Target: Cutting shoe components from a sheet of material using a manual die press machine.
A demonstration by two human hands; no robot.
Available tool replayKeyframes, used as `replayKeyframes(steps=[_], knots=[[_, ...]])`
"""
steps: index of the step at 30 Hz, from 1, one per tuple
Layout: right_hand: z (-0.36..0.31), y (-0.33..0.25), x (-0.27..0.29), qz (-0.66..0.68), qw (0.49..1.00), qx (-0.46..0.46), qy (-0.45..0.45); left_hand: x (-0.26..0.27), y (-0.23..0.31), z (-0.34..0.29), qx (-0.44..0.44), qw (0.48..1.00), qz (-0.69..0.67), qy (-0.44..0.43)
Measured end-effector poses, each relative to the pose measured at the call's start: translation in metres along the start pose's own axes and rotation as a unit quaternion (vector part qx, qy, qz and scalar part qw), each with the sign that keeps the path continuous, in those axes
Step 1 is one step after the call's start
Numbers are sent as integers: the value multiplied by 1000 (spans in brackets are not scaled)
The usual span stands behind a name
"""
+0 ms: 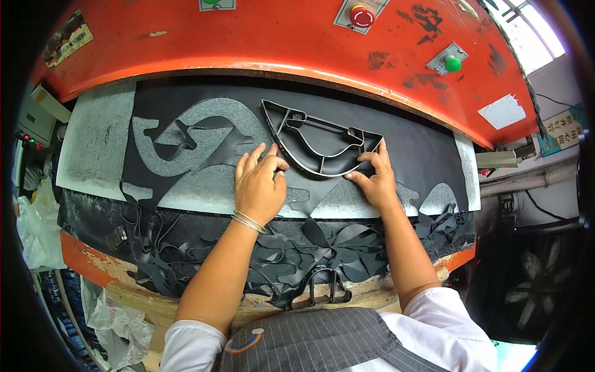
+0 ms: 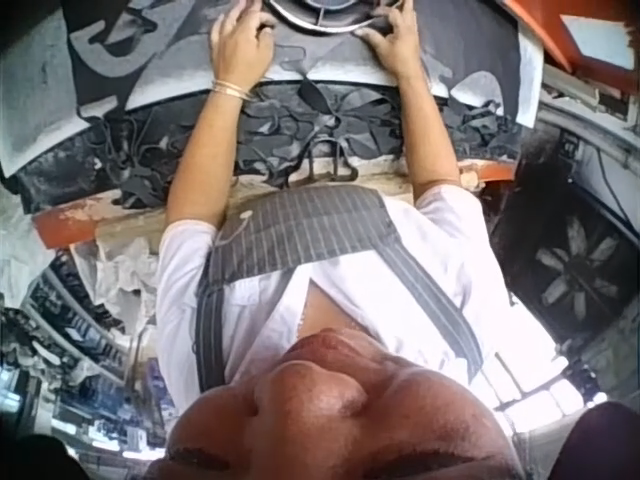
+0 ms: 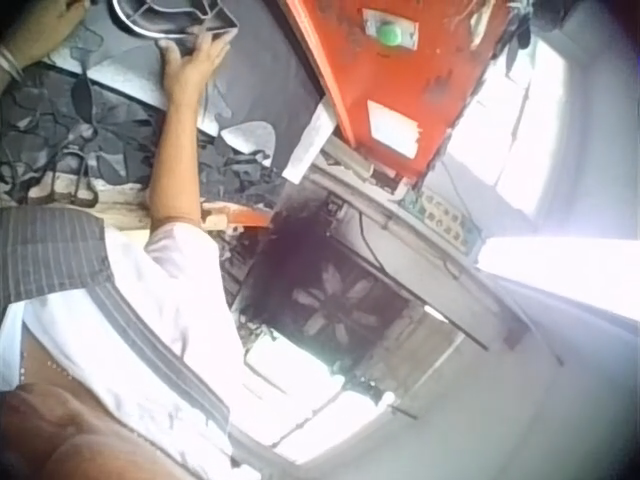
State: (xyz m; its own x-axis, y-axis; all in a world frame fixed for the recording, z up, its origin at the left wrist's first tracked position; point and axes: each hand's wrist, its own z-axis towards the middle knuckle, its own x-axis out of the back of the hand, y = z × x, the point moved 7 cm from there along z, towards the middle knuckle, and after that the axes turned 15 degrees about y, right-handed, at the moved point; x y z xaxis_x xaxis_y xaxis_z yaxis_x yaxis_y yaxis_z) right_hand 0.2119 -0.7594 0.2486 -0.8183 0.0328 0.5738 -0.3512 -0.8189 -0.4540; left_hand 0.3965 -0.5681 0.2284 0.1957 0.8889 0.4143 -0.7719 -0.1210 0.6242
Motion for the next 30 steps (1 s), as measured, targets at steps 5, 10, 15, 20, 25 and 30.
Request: replayKeyframes(steps=[5,10,15,20,25,30], knots=[[2,-2,-2,-10,999,26,22,2,-1,2,23,1000,-7,-8],[8,0,-3,-10,1000,28,5,-1,-3,6,19,1000,11,-11],[15,-1,-12,-69,991,-21,-116,-3,-14,13,72,997,-16,-18],[83,-23,99,100,963,34,246,66,-32,62,202,964,-104,134],[169,-20,146,-45,879,112,461,142,53,153,-146,939,105,292],[165,-19,125,-103,913,120,377,125,29,162,56,995,82,-8]])
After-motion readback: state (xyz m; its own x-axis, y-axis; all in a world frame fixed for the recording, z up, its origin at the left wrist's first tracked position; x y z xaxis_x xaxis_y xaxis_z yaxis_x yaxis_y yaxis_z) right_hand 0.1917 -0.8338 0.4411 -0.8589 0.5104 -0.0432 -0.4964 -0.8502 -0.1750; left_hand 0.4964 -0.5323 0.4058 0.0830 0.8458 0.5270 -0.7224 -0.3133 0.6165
